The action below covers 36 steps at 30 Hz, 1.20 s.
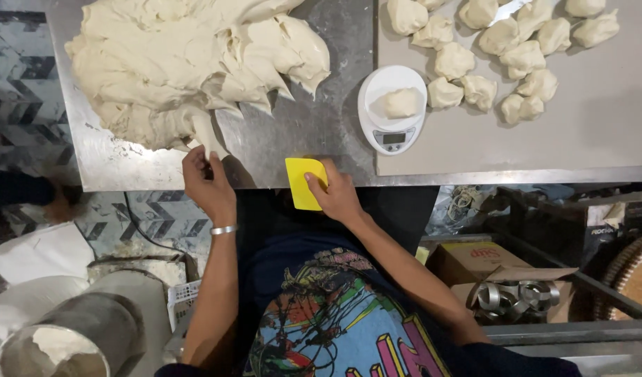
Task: Cutting and weighing pieces of dough to a specific size on a digital scale.
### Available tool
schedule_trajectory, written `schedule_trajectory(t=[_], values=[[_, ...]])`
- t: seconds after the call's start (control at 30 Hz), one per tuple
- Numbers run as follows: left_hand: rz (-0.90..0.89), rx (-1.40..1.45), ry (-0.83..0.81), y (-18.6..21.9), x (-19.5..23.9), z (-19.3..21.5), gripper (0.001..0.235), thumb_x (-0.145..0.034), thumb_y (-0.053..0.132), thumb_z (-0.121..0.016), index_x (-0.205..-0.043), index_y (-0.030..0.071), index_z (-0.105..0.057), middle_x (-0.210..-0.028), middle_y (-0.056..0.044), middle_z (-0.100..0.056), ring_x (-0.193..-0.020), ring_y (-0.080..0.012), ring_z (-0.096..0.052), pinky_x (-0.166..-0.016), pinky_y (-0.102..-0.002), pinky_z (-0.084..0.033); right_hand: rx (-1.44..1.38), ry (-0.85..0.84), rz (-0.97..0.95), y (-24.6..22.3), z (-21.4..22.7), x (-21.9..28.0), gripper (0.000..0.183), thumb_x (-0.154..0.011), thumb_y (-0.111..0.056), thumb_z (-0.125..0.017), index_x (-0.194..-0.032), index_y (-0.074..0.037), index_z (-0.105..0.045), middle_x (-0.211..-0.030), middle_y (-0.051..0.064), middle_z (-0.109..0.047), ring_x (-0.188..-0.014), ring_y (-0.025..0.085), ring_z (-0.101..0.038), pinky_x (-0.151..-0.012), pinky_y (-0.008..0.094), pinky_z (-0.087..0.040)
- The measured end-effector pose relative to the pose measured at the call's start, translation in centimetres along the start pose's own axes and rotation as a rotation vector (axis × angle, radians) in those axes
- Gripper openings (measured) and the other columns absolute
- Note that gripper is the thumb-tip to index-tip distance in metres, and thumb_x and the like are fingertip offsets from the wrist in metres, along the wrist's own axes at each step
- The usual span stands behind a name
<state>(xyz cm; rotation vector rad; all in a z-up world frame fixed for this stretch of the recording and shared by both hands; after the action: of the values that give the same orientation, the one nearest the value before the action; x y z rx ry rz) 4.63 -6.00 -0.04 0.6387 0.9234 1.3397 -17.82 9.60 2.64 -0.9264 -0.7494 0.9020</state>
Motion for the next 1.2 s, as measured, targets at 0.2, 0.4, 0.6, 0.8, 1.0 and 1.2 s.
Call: schedule_trajectory(t=[0.2, 0.4, 0.6, 0.8, 1.0, 1.2], values=[[-0.186, -0.156, 0.028, 7.9, 1.7, -0.6, 0.041, -0.095, 0.001, -0.07, -0.134, -0.002, -0.058, -0.135, -0.025, -0.055, -0.128, -0.042, -0.051, -0.111, -0.047, -0.038, 0.047, 0.017, 0.012, 1.2, -0.4, 0.0, 0.03, -0.101, -0.029, -0.066, -0.119, -0.006, -0.058, -0.087, 0.022, -0.073, -0.085, 0.043, -0.074, -0.065, 0.048, -0.057], [-0.287, 0.313, -0.584, 20.3, 4.2, -12.9, 0.046, -0.09, 0.008, -0.073, -0.134, 0.01, -0.061, -0.142, -0.018, -0.057, -0.134, -0.0352, -0.052, -0.116, -0.044, -0.04, -0.143, 0.071, 0.301, 4.7, -1.3, 0.4, 0.052, -0.097, -0.02, -0.074, -0.136, 0.003, -0.048, -0.126, 0.031, -0.06, -0.117, 0.038, -0.058, -0.098, 0.05, -0.046], [-0.644, 0.098, -0.779, 20.8, 6.1, -24.7, 0.055, -0.091, 0.018, -0.071, -0.144, 0.013, -0.058, -0.137, -0.015, -0.062, -0.13, -0.0333, -0.055, -0.115, -0.042, -0.042, -0.152, -0.065, 0.147, 9.8, -2.8, 1.0, 0.044, -0.085, -0.014, -0.075, -0.124, 0.0, -0.06, -0.119, 0.02, -0.067, -0.114, 0.025, -0.061, -0.098, 0.043, -0.049], [0.379, 0.734, -0.987, 23.8, 1.5, -33.3, 0.069, -0.095, 0.05, -0.057, -0.152, 0.011, -0.051, -0.144, -0.019, -0.065, -0.13, -0.0351, -0.067, -0.105, -0.046, -0.059, -0.039, -0.111, -0.098, 15.1, -4.8, 1.3, 0.03, -0.102, -0.021, -0.068, -0.126, -0.004, -0.071, -0.123, 0.016, -0.079, -0.122, 0.017, -0.077, -0.104, 0.034, -0.06], [0.083, 0.961, -1.122, 35.8, -0.3, -31.5, 0.094, -0.094, 0.072, -0.038, -0.166, 0.016, -0.016, -0.175, -0.009, 0.001, -0.158, -0.0275, -0.014, -0.119, -0.055, -0.018, 0.007, 0.005, 0.14, 9.8, -2.1, 1.5, 0.076, -0.082, -0.018, -0.086, -0.143, 0.002, -0.046, -0.145, 0.023, -0.053, -0.134, 0.032, -0.05, -0.11, 0.044, -0.041], [0.206, 0.972, -0.839, 23.8, 1.8, -15.6, 0.049, -0.105, 0.04, -0.058, -0.139, 0.004, -0.062, -0.136, -0.011, -0.066, -0.12, -0.0232, -0.069, -0.106, -0.037, -0.053, -0.285, 0.028, 0.102, 12.4, -1.3, -0.6, 0.058, -0.095, -0.028, -0.07, -0.14, 0.003, -0.049, -0.137, 0.019, -0.061, -0.126, 0.029, -0.059, -0.107, 0.039, -0.048]])
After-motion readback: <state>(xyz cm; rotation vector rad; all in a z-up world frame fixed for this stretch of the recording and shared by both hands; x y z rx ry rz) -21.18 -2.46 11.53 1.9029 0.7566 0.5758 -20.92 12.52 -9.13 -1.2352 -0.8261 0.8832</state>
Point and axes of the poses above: each hand's wrist, its own x-axis away from the middle knuckle, its own z-axis out of the back of the hand, y = z × x, the point moved 5 cm from there along -x, towards the middle knuckle
